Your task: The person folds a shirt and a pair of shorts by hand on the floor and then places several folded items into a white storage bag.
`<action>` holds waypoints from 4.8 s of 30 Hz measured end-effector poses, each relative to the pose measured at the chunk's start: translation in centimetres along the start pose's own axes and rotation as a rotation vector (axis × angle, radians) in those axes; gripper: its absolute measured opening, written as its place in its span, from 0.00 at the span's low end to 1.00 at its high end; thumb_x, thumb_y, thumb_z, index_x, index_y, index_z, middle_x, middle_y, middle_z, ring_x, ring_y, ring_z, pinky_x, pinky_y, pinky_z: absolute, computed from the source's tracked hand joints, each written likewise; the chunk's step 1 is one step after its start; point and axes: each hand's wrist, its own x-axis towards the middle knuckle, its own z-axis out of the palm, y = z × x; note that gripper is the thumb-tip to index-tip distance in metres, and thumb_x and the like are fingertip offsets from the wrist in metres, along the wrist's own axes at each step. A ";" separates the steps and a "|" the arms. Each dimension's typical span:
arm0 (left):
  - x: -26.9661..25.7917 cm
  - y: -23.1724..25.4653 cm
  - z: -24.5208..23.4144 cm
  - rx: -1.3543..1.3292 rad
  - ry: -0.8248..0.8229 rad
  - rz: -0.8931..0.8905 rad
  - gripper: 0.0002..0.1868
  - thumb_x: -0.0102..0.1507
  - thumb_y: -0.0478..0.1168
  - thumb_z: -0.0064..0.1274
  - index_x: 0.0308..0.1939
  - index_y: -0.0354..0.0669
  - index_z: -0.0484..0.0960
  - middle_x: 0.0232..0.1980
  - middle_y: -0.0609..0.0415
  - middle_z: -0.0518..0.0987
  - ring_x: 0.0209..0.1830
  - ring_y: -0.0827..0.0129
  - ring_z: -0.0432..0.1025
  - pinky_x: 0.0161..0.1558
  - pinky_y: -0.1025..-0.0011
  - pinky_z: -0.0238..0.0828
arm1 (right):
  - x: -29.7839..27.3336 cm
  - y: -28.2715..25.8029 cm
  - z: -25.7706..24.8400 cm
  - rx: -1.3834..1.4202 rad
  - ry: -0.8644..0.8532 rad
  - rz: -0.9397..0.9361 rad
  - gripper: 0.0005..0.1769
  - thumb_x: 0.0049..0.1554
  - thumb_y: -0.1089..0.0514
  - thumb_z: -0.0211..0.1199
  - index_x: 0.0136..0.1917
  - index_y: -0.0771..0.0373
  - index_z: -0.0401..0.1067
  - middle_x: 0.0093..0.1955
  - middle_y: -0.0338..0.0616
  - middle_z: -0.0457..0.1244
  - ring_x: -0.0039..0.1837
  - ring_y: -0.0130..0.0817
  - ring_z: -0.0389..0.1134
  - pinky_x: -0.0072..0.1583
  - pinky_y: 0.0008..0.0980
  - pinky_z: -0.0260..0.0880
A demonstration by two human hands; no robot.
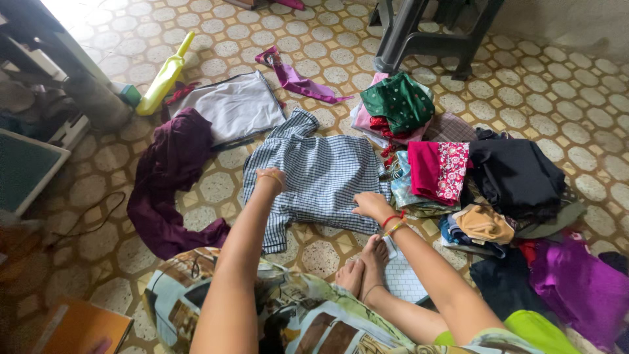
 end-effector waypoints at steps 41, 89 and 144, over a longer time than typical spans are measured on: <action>6.0 -8.3 8.5 -0.435 0.265 -0.297 0.41 0.68 0.66 0.34 0.81 0.58 0.45 0.86 0.63 0.41 0.85 0.64 0.39 0.75 0.36 0.37 | 15.5 11.3 -3.9 0.460 0.814 0.594 0.15 0.58 0.44 0.66 0.52 0.55 0.76 0.44 0.55 0.70 0.48 0.59 0.71 0.48 0.56 0.70; 16.8 -7.0 0.5 -0.484 0.472 -0.218 0.30 0.66 0.54 0.46 0.68 0.44 0.66 0.71 0.42 0.67 0.72 0.49 0.60 0.65 0.51 0.60 | 8.4 4.8 4.5 0.107 0.595 -0.024 0.42 0.63 0.33 0.49 0.79 0.63 0.53 0.84 0.52 0.45 0.84 0.50 0.42 0.78 0.50 0.43; -12.5 3.8 11.4 0.368 -0.244 0.504 0.17 0.56 0.46 0.65 0.48 0.48 0.90 0.52 0.51 0.86 0.52 0.57 0.80 0.43 0.57 0.78 | -7.8 2.7 1.6 -0.179 0.348 -0.338 0.14 0.48 0.59 0.63 0.49 0.62 0.68 0.50 0.49 0.63 0.54 0.47 0.68 0.51 0.45 0.72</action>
